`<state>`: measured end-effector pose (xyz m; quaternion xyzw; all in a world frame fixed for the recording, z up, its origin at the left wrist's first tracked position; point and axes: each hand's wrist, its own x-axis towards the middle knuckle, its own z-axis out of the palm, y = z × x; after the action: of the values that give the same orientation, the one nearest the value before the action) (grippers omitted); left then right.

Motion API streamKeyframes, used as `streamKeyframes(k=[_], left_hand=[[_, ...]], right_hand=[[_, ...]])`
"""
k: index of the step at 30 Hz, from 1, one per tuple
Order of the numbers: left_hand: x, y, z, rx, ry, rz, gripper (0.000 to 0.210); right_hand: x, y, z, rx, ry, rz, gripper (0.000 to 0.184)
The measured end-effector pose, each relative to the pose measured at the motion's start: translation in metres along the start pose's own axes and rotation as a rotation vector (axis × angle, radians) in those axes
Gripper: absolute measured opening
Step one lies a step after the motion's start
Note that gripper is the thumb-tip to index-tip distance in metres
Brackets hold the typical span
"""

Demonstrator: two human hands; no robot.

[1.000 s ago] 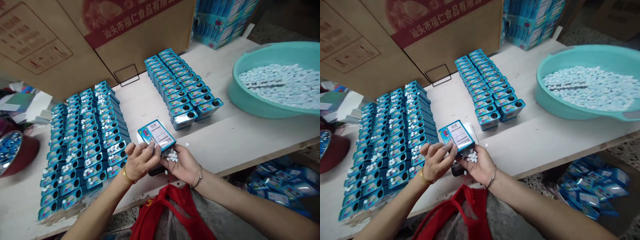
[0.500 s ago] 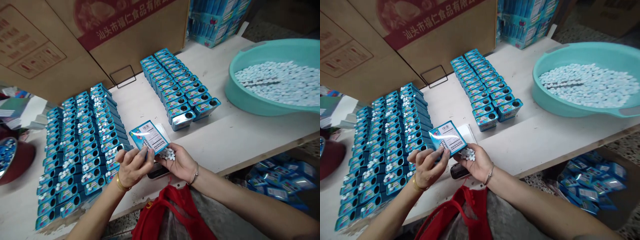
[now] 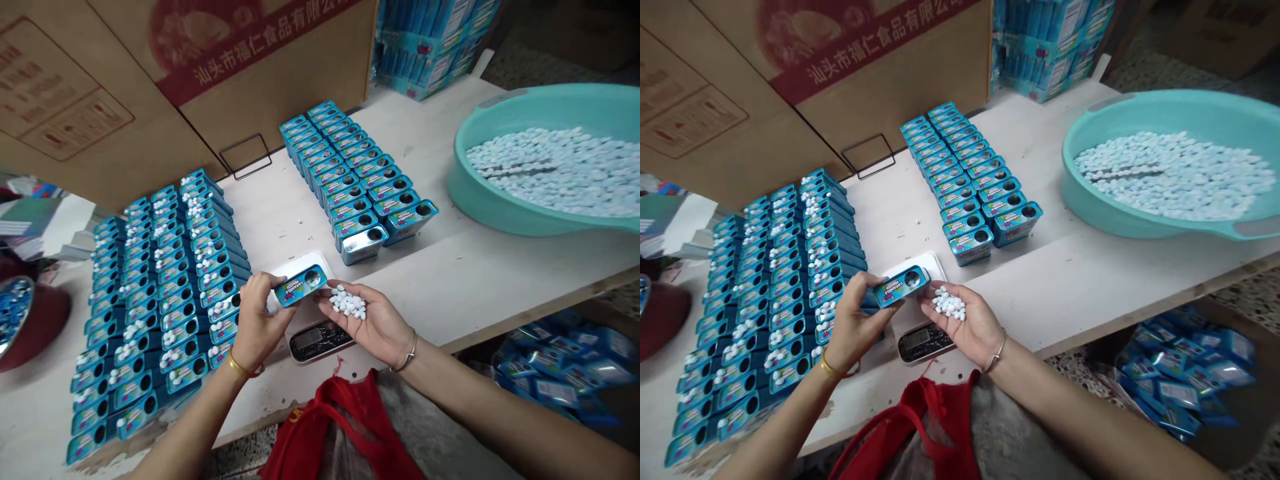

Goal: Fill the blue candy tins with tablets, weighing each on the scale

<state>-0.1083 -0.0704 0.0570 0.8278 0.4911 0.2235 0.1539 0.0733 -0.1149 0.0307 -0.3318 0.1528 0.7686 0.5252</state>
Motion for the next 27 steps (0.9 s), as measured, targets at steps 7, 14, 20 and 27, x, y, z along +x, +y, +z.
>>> streamKeyframes(k=[7,14,20,27], left_hand=[[0.022,-0.008,-0.026,0.013,-0.273,0.029,0.039],[0.156,-0.071,-0.006,0.418,-0.405,0.083,0.033],[0.236,-0.115,0.055,0.608,-0.516,0.041,0.029],[0.235,-0.111,0.053,0.634,-0.478,-0.020,0.022]], right_hand=[[-0.007,-0.018,-0.010,-0.013,0.044,-0.035,0.017],[-0.016,-0.043,-0.027,0.026,0.186,-0.176,0.021],[-0.023,-0.062,-0.048,0.106,0.341,-0.275,0.025],[-0.024,-0.060,-0.062,0.077,0.361,-0.284,0.024]])
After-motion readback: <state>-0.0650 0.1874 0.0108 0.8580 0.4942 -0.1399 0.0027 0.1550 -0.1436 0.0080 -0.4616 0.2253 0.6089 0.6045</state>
